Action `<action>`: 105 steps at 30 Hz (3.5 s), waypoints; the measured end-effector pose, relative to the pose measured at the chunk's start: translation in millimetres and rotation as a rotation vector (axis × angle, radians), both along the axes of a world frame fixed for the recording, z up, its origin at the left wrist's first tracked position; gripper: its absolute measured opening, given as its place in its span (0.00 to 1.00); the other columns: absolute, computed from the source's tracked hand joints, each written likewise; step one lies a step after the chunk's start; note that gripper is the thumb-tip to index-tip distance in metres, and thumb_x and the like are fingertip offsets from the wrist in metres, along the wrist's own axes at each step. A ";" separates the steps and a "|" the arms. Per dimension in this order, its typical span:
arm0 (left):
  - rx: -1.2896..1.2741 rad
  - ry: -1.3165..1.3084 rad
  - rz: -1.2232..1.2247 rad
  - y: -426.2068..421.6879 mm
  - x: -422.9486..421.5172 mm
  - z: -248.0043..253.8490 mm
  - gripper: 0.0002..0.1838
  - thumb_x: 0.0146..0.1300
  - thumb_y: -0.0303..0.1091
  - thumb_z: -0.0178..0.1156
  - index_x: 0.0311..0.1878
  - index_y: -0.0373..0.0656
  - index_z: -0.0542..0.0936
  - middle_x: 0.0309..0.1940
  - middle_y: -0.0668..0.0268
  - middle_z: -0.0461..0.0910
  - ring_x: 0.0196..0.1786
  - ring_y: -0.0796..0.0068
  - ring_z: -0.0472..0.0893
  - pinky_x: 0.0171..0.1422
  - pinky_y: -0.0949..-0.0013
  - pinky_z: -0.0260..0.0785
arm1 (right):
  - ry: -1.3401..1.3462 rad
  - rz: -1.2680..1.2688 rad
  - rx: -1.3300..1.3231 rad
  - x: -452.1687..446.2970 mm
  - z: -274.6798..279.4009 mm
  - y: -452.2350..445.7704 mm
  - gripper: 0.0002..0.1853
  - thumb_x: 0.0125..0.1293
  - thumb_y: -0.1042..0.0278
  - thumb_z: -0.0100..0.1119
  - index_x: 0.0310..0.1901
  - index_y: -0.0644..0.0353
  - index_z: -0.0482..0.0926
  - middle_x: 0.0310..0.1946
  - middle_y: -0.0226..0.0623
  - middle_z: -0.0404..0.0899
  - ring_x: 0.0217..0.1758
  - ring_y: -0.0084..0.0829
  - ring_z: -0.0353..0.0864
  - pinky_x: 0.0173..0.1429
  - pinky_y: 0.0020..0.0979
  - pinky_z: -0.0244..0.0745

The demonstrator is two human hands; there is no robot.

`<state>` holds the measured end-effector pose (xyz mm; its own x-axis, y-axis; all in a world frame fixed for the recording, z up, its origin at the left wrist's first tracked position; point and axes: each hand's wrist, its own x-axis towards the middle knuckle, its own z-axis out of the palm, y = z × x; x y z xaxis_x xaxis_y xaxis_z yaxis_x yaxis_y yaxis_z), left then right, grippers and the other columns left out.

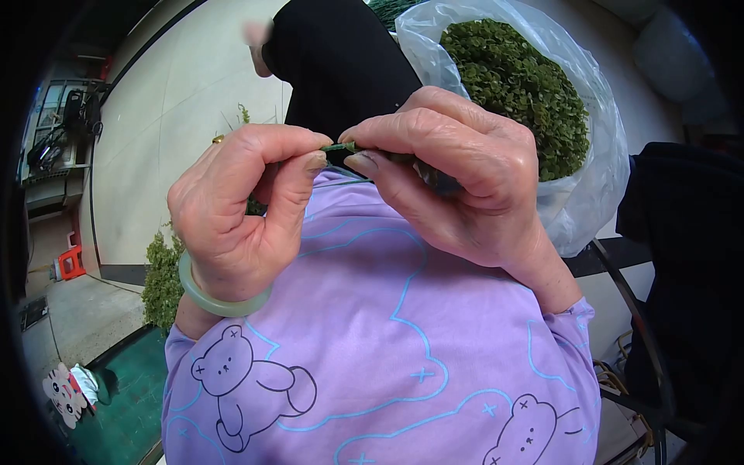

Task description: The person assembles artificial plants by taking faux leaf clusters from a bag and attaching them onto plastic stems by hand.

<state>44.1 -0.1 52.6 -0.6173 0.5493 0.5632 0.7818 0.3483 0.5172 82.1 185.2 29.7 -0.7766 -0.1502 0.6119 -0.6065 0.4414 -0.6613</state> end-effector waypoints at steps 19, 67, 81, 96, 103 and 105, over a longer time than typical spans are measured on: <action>-0.139 0.161 -0.067 -3.0 -1.2 -3.5 0.04 0.50 0.20 0.63 0.30 0.38 0.78 0.21 0.63 0.77 0.20 0.71 0.74 0.24 0.74 0.63 | 0.335 0.028 0.287 -5.6 -0.6 4.1 0.14 0.36 0.81 0.64 0.31 0.67 0.80 0.21 0.36 0.75 0.20 0.29 0.75 0.21 0.25 0.68; 0.800 -1.442 -0.321 -7.6 -48.6 -28.8 0.11 0.68 0.33 0.50 0.45 0.34 0.75 0.17 0.73 0.66 0.16 0.88 0.57 0.20 0.82 0.48 | -0.592 -0.580 -0.220 -0.6 -158.5 216.8 0.09 0.55 0.70 0.59 0.37 0.63 0.78 0.26 0.27 0.78 0.29 0.12 0.73 0.31 0.16 0.66; 0.567 -1.361 -0.393 26.1 -43.7 -1.5 0.16 0.63 0.35 0.57 0.50 0.34 0.75 0.24 0.73 0.73 0.20 0.93 0.62 0.23 0.87 0.52 | -0.830 0.363 -0.873 -9.2 -24.0 42.7 0.10 0.55 0.73 0.60 0.38 0.67 0.75 0.21 0.20 0.71 0.20 0.08 0.62 0.24 0.12 0.52; 0.956 -1.543 -0.531 2.6 -74.0 -21.8 0.07 0.65 0.34 0.53 0.41 0.43 0.76 0.24 0.70 0.74 0.17 0.87 0.58 0.22 0.81 0.49 | -0.638 0.101 0.094 -7.3 -45.6 29.8 0.17 0.54 0.67 0.63 0.46 0.61 0.75 0.20 0.30 0.74 0.21 0.21 0.73 0.27 0.28 0.67; 0.801 -1.362 -0.437 16.0 -53.2 -21.1 0.04 0.63 0.30 0.55 0.41 0.43 0.75 0.28 0.65 0.78 0.16 0.91 0.60 0.20 0.83 0.49 | -0.705 0.325 -1.330 -6.7 -22.6 3.9 0.27 0.69 0.57 0.48 0.64 0.60 0.59 0.37 0.33 0.75 0.32 0.19 0.73 0.33 0.19 0.67; 0.712 -1.358 -0.405 15.9 -47.8 -20.7 0.05 0.64 0.29 0.54 0.42 0.42 0.74 0.28 0.64 0.77 0.17 0.90 0.60 0.20 0.84 0.48 | -0.565 0.487 -1.338 -12.8 -32.7 13.0 0.25 0.69 0.59 0.47 0.64 0.60 0.60 0.38 0.34 0.76 0.29 0.18 0.69 0.30 0.19 0.64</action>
